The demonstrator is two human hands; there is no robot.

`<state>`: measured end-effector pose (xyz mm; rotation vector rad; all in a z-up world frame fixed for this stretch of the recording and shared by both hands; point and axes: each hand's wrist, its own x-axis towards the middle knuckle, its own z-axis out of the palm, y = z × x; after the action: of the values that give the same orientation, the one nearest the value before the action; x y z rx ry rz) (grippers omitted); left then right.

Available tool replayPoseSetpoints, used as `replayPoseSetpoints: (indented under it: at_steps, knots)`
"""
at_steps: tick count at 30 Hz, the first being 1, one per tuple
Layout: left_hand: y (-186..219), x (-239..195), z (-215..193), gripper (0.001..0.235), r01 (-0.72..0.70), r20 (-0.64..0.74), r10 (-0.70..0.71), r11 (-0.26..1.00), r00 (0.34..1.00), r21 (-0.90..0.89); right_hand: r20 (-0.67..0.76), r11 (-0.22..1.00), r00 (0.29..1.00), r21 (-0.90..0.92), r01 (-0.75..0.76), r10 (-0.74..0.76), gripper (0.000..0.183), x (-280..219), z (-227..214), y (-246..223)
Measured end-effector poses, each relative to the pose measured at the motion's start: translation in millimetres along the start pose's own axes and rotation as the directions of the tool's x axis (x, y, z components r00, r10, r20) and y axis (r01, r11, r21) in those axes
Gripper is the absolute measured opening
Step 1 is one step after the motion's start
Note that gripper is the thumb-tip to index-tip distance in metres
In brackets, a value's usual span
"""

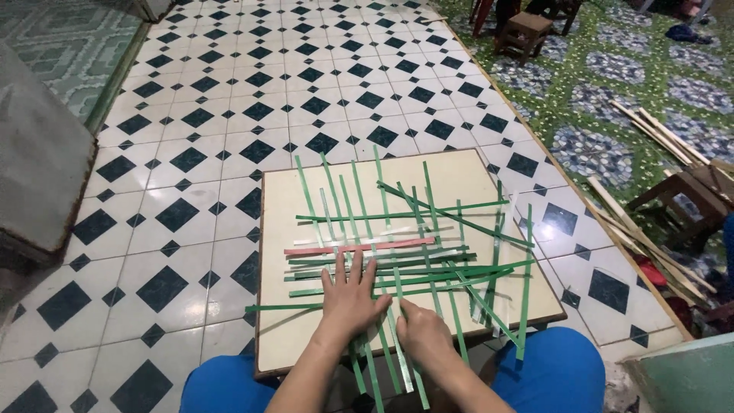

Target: Weaving thin green and pink plastic strips into a grid pattern on a small board

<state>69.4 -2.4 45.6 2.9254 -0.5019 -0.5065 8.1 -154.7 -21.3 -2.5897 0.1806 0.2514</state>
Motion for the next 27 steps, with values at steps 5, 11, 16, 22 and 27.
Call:
replayPoseSetpoints:
  at_steps: [5,11,16,22,27]
  knots:
    - [0,-1,2,0.081,-0.014,-0.027,0.013,0.999,1.0,-0.034,0.108,0.992,0.988,0.045,-0.115,0.11,0.023,-17,-54,-29]
    - [5,-6,-19,0.08,0.008,0.022,-0.006,0.997,1.0,-0.08,0.011,0.967,0.98,-0.169,-0.193,0.198,0.042,-3,-79,11]
    - [21,3,-42,0.085,-0.047,0.092,0.053,0.997,0.994,-0.061,0.087,0.972,0.982,-0.179,-0.15,0.167,0.066,-2,-68,16]
    - [11,26,-6,0.077,-0.279,-0.002,0.279,0.96,0.96,-0.01,0.031,0.975,0.985,-0.153,-0.162,0.169,0.052,14,-37,37]
    - [12,24,-6,0.079,-0.256,0.009,0.256,0.967,0.967,0.003,-0.044,0.995,0.995,-0.036,0.09,-0.091,0.051,30,-13,41]
